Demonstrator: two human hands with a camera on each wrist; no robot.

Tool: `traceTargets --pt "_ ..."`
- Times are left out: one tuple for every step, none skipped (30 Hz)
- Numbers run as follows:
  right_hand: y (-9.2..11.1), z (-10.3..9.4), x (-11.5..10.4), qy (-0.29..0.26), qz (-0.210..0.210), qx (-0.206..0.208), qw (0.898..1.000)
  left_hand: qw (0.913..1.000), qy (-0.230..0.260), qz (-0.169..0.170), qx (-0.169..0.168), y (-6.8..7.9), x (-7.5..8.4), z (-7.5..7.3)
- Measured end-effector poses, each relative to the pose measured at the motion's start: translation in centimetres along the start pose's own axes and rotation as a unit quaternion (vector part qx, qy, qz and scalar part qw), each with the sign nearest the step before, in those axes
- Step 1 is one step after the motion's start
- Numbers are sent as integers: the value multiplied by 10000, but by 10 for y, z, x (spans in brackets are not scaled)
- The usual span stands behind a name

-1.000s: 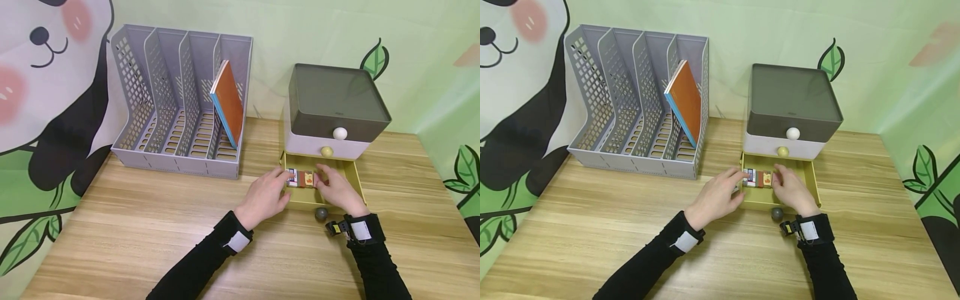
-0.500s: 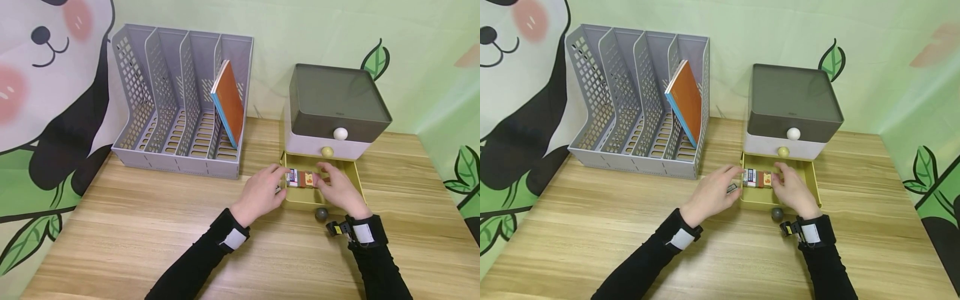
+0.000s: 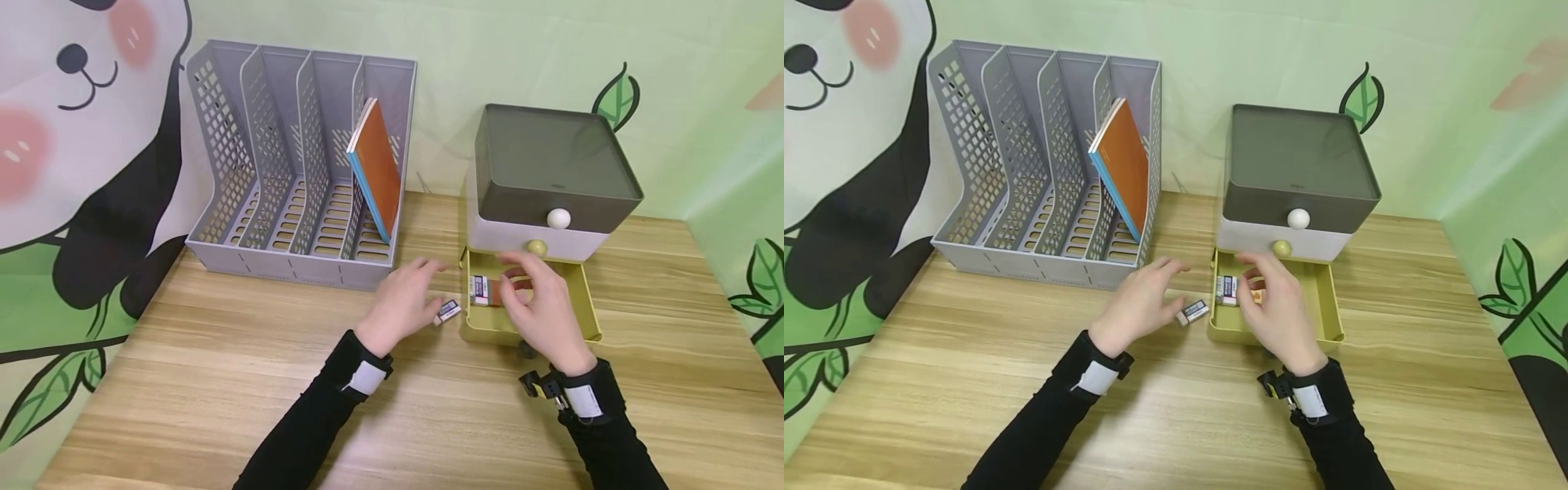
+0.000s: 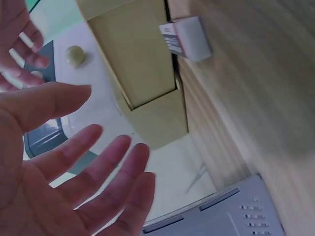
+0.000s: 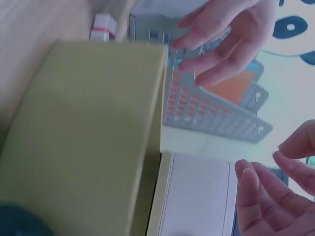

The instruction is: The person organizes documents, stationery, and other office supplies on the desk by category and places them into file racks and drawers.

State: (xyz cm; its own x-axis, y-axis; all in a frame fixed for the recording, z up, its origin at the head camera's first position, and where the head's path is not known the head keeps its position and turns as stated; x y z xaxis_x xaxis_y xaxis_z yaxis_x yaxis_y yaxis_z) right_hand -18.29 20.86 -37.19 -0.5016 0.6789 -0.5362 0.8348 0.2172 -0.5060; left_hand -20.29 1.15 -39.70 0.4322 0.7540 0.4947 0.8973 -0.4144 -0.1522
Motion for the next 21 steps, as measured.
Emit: traceTargets --pt "0 2 -2 -27 -55 0 10000 9999 -46 -75 -104 0 -1 2" --pt "0 4 -5 -34 -89 -19 10000 9996 -98 -152 -225 0 -1 3" --pt "1 6 -6 -16 -104 -47 9999 9990 -148 -235 -360 0 -1 6" --pt "1 8 -8 -2 -119 -79 9999 9980 -210 -320 -497 0 -1 8" --pt "2 9 -9 32 -125 -103 9999 9970 -277 -390 -617 0 -1 11" --pt "2 11 -10 58 -129 -122 9998 9958 -348 -448 -715 0 -1 14" --pt "2 11 -11 63 -132 -137 9998 9948 -412 -480 -796 0 0 16" --pt "3 12 -11 77 -137 -150 9998 9939 -479 -490 -861 1 0 18" --pt "3 13 -11 89 -146 -151 9997 9934 -531 -470 -901 1 1 21" --pt "3 13 -11 79 -155 -147 9997 9930 -595 -429 -924 1 2 22" --pt "3 13 -11 89 -161 -139 9997 9926 -651 -367 -954 2 3 24" --pt "3 13 -11 91 -182 -130 9997 9923 -695 -293 -980 2 4 25" --pt "3 13 -11 102 -197 -120 9997 9920 -734 -215 -1004 2 5 27" --pt "4 13 -10 112 -208 -113 9997 9918 -756 -138 -1020 3 7 28" --pt "4 13 -11 119 -217 -110 9996 9916 -771 -70 -1036 3 7 29" --pt "3 13 -11 125 -229 -114 9996 9911 -809 -27 -1059 4 8 30" --pt "3 13 -11 134 -233 -120 9996 9905 -838 20 -1091 4 8 32" --pt "3 12 -11 134 -240 -125 9995 9898 -895 68 -1104 5 9 33" --pt "3 12 -12 144 -238 -135 9995 9893 -946 114 -1102 5 9 35" --pt "3 12 -12 155 -239 -143 9995 9889 -981 151 -1106 5 10 36" --pt "3 11 -13 161 -254 -145 9994 9882 -1032 188 -1113 6 10 37"
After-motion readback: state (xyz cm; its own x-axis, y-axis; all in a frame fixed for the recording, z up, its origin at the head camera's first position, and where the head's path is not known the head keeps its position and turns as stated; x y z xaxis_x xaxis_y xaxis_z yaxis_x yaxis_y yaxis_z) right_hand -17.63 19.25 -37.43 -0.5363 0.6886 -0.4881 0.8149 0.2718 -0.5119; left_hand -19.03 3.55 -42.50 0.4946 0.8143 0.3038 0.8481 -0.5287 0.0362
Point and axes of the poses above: each hand's wrist, its own y-axis away from the middle knuckle, its own z-axis out of the palm, x = y × z, the point moved 3 cm from there along -y, towards the middle knuckle, and after that the axes turned 4 degrees about y, right-handed, at the moved point
